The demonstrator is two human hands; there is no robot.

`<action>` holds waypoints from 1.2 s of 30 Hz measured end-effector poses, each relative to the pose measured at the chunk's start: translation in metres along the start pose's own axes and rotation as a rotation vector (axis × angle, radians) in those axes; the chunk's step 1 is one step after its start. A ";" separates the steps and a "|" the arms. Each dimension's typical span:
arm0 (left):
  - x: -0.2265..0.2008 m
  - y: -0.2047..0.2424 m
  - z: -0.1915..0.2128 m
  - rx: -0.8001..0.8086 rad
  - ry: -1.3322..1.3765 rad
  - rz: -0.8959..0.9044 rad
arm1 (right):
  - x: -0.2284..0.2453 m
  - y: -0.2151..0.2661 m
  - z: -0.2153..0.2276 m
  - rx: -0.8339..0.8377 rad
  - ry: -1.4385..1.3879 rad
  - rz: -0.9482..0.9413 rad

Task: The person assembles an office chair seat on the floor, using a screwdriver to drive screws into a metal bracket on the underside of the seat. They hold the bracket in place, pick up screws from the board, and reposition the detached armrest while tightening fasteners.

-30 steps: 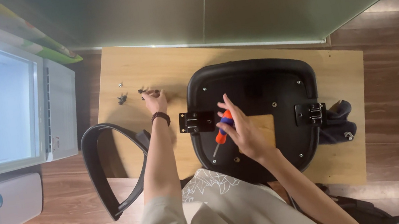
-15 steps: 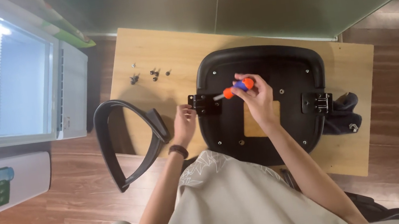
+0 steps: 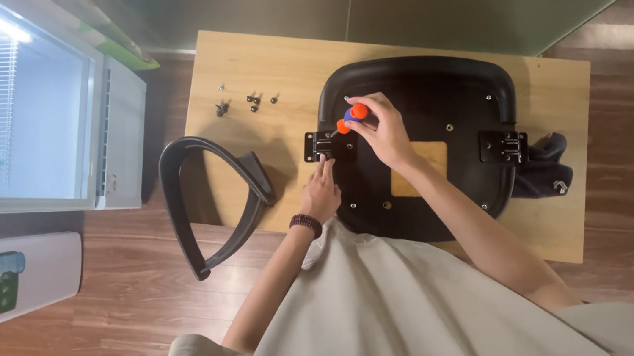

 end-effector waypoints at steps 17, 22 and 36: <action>-0.009 -0.014 0.012 0.258 -0.199 0.066 | 0.007 -0.014 -0.019 0.125 0.117 0.051; 0.000 -0.024 0.006 0.303 -0.169 0.048 | 0.009 -0.014 -0.018 0.127 0.129 0.042; -0.002 -0.031 0.010 0.356 -0.193 0.085 | 0.006 -0.015 -0.021 0.126 0.159 0.026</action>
Point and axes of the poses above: each hand's wrist, its own y-axis away from the middle knuckle, its own z-axis out of the back of the hand, x = y × z, the point moved 1 cm from there along -y, towards the middle knuckle, and after that the axes turned 7 degrees about z, right-handed, at the moved point
